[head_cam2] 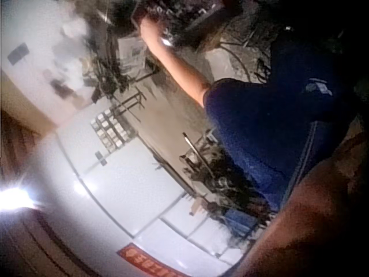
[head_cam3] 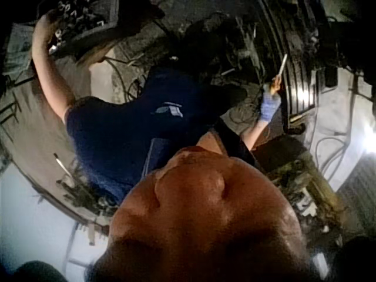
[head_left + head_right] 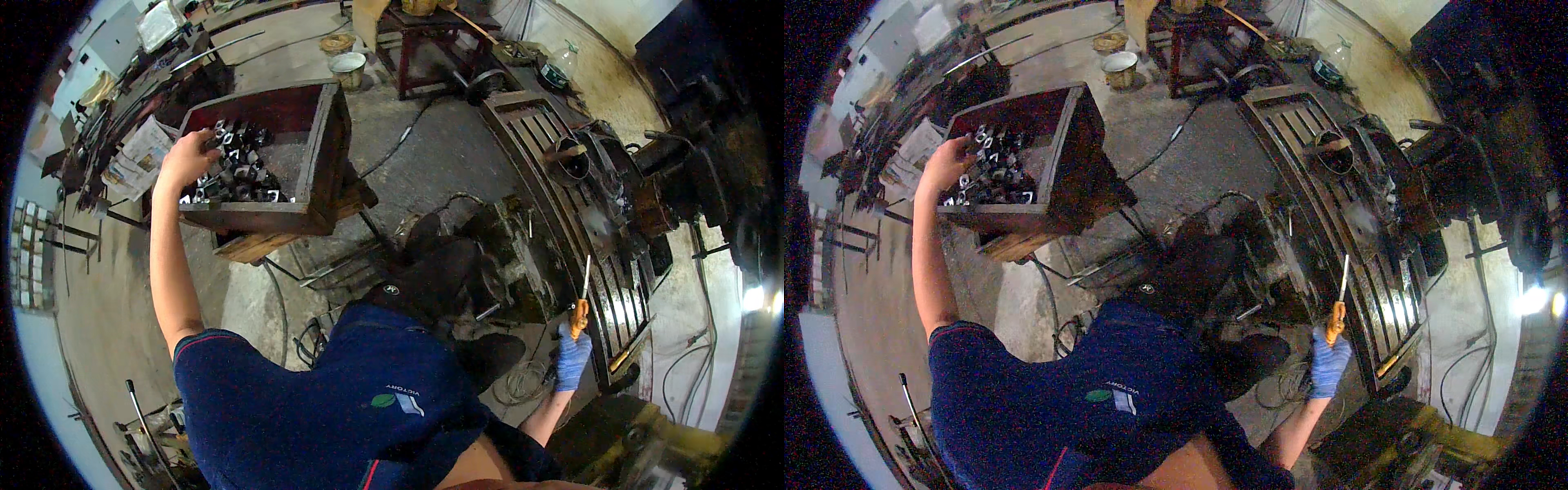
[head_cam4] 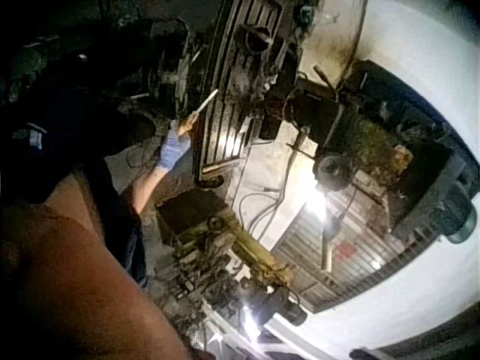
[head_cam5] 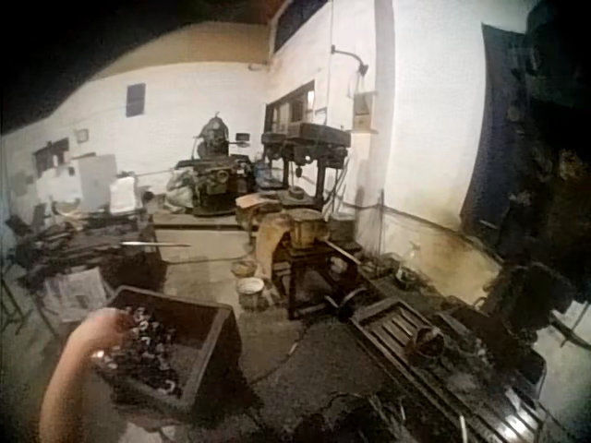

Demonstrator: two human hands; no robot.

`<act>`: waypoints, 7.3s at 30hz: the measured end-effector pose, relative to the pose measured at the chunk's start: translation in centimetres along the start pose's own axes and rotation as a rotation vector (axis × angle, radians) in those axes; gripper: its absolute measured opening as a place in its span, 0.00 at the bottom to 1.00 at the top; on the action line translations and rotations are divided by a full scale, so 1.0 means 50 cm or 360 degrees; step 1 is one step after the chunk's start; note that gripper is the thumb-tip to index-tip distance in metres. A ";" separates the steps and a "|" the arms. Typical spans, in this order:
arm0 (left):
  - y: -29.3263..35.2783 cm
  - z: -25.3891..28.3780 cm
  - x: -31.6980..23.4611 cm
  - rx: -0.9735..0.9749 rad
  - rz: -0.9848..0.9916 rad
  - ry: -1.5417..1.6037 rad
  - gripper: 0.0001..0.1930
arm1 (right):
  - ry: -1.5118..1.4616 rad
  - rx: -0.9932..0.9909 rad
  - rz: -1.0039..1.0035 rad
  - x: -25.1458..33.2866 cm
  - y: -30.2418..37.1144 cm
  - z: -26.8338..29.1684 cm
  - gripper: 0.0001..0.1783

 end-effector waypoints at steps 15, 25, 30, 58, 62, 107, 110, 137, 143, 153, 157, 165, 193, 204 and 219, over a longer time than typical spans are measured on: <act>-0.034 -0.047 0.004 0.0362 0.0045 -0.0425 0.28 | 0.0147 0.0239 0.0139 0.025 0.020 -0.087 0.16; -0.025 -0.023 -0.015 -0.0138 -0.0207 -0.0116 0.20 | 0.0310 0.0210 0.0171 -0.012 0.045 -0.071 0.14; -0.041 0.062 -0.235 0.0105 -0.0321 0.1341 0.15 | -0.0101 0.0377 0.0168 0.110 0.084 -0.096 0.13; 0.130 -0.340 -1.287 0.0734 -0.2280 0.1069 0.10 | -0.0340 -0.0220 0.0071 -0.016 -0.115 0.113 0.16; 0.119 -0.339 -1.345 0.0209 -0.2517 0.0723 0.15 | -0.0147 -0.0344 -0.0193 -0.172 -0.159 0.016 0.17; 0.091 -0.439 -1.431 -0.0139 -0.2165 0.0853 0.10 | -0.0235 -0.0669 -0.0515 -0.122 0.160 0.094 0.12; 0.101 -0.439 -1.433 -0.0105 -0.2051 0.0881 0.11 | 0.0025 -0.0676 -0.0441 -0.100 0.152 0.122 0.11; 0.085 -0.450 -1.454 -0.0061 -0.1690 0.0901 0.18 | -0.0163 -0.1638 0.1658 0.524 -0.015 0.581 0.20; 0.072 -0.457 -1.447 -0.0055 -0.1698 0.0915 0.18 | -0.0325 -0.1447 0.1750 0.333 0.011 0.434 0.19; 0.071 -0.444 -1.444 0.0043 -0.1657 0.0875 0.17 | -0.0473 -0.1503 0.1640 0.335 -0.007 0.428 0.16; 0.075 -0.441 -1.448 0.0042 -0.1669 0.0868 0.16 | -0.0296 -0.1567 0.1699 0.310 -0.007 0.402 0.18; 0.064 -0.447 -1.441 0.0070 -0.1685 0.0934 0.16 | -0.0405 -0.1593 0.1753 0.315 -0.013 0.393 0.17; -0.209 -0.026 -0.801 0.0034 -0.1574 0.0155 0.15 | -0.0737 -0.1491 0.1632 0.223 -0.012 0.353 0.19; -0.267 -0.035 -0.616 0.0329 -0.1182 0.0402 0.14 | -0.0628 -0.1489 0.1686 0.182 -0.023 0.346 0.21; -0.218 0.049 -0.291 -0.0340 -0.0897 0.0414 0.19 | -0.0414 -0.1365 0.1238 0.203 0.018 0.412 0.21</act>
Point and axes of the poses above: each hand's wrist, its own y-axis away from the middle knuckle, its own z-axis out of the back of the hand, x = y × z, the point moved 1 cm from there along -y, towards the middle knuckle, and after that the axes turned 2 degrees about -x, right-handed, at the moved point
